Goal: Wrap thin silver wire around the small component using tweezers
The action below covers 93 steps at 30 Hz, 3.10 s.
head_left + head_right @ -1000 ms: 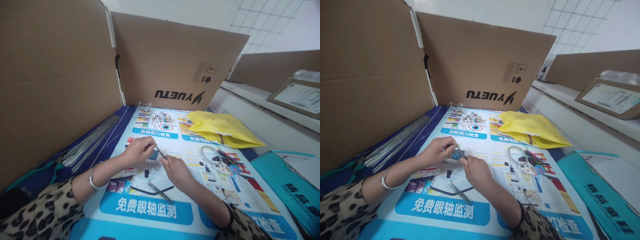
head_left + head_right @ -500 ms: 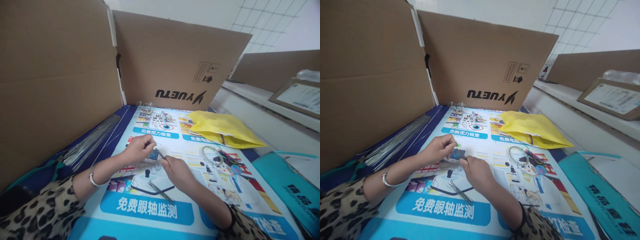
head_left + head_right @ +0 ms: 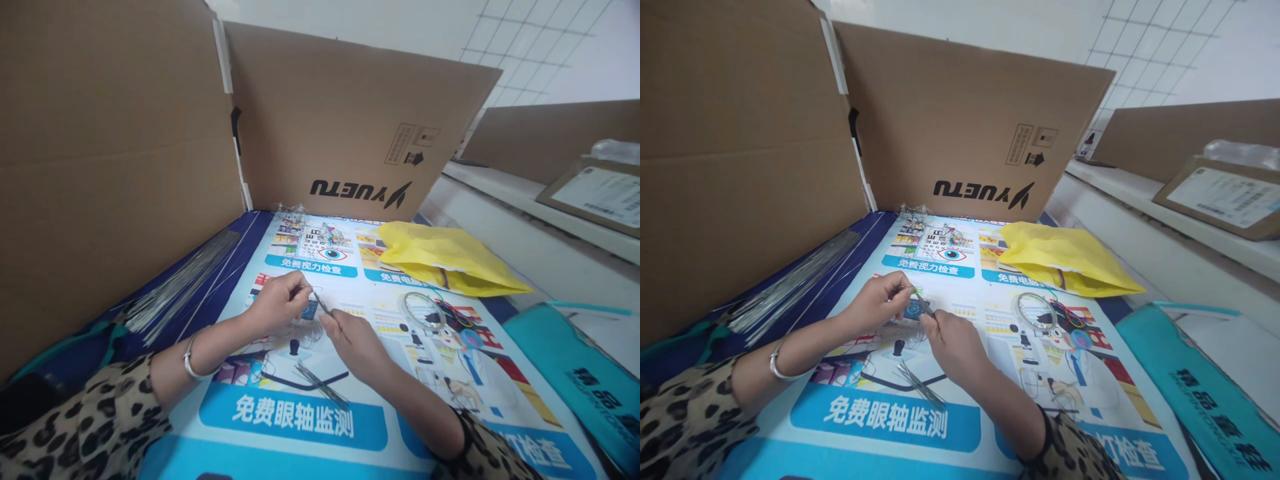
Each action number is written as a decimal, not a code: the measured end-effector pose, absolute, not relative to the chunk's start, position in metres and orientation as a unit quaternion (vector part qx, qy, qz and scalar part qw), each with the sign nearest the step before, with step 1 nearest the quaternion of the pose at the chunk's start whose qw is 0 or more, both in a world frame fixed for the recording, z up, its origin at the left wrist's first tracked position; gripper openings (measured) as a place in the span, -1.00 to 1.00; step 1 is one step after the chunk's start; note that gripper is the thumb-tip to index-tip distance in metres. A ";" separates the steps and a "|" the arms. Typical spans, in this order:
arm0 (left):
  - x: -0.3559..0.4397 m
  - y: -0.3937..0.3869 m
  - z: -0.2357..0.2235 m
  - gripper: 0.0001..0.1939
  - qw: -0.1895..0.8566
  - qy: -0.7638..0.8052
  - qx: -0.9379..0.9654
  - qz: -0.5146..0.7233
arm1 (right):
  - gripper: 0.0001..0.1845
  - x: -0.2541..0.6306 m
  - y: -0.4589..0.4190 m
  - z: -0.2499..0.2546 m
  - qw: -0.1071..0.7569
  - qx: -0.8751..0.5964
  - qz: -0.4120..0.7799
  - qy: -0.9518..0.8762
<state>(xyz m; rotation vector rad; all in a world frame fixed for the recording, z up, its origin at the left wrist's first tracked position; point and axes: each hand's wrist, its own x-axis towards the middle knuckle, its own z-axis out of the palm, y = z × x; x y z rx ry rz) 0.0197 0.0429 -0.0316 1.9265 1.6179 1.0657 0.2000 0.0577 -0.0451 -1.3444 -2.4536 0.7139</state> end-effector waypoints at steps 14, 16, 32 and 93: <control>0.022 0.041 -0.035 -0.91 0.249 0.574 0.662 0.414 | -0.52 0.199 0.059 -0.044 0.122 -0.463 0.243 -0.844; 0.022 0.042 -0.037 -0.91 0.258 0.571 0.658 0.417 | -0.51 0.199 0.059 -0.045 0.121 -0.463 0.242 -0.844; 0.027 0.040 -0.038 -0.92 0.276 0.578 0.634 0.434 | -0.49 0.199 0.059 -0.045 0.117 -0.466 0.243 -0.843; 0.021 0.065 -0.014 -0.73 -0.013 0.603 0.791 0.098 | -0.78 0.188 0.100 -0.033 0.282 -0.422 0.380 -0.773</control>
